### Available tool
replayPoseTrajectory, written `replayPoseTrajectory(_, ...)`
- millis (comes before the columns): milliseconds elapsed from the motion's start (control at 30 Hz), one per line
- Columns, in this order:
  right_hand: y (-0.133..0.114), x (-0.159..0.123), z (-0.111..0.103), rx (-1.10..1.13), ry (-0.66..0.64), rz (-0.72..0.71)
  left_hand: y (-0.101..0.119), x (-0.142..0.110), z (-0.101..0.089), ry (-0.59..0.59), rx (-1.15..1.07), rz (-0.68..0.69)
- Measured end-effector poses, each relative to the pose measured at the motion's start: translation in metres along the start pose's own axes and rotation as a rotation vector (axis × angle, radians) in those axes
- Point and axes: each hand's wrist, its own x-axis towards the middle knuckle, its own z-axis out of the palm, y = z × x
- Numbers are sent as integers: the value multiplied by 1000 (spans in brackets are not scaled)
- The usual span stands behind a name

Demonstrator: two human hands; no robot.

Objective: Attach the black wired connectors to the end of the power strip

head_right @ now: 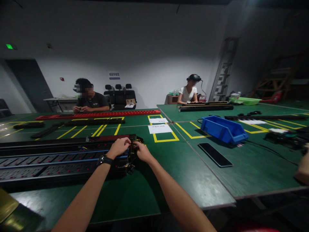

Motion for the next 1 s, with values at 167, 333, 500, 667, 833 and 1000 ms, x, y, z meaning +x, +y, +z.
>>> replayPoseTrajectory(167,-5,-3,-1,-51,18,45,-3,2,1,12,-54,16)
replayPoseTrajectory(333,-11,-4,-6,-152,154,84,-6,4,3,15,-113,20)
replayPoseTrajectory(500,-36,-7,-26,-129,181,-55,-7,6,-1,21,-184,12)
replayPoseTrajectory(667,-57,-28,-44,-49,-145,-148,-6,-1,-20,66,-231,12)
replayPoseTrajectory(833,-54,-46,-49,31,-318,-158,1,-27,-23,165,-315,28)
replayPoseTrajectory(1000,-53,-49,-48,42,-348,-114,7,-46,-17,152,-362,145)
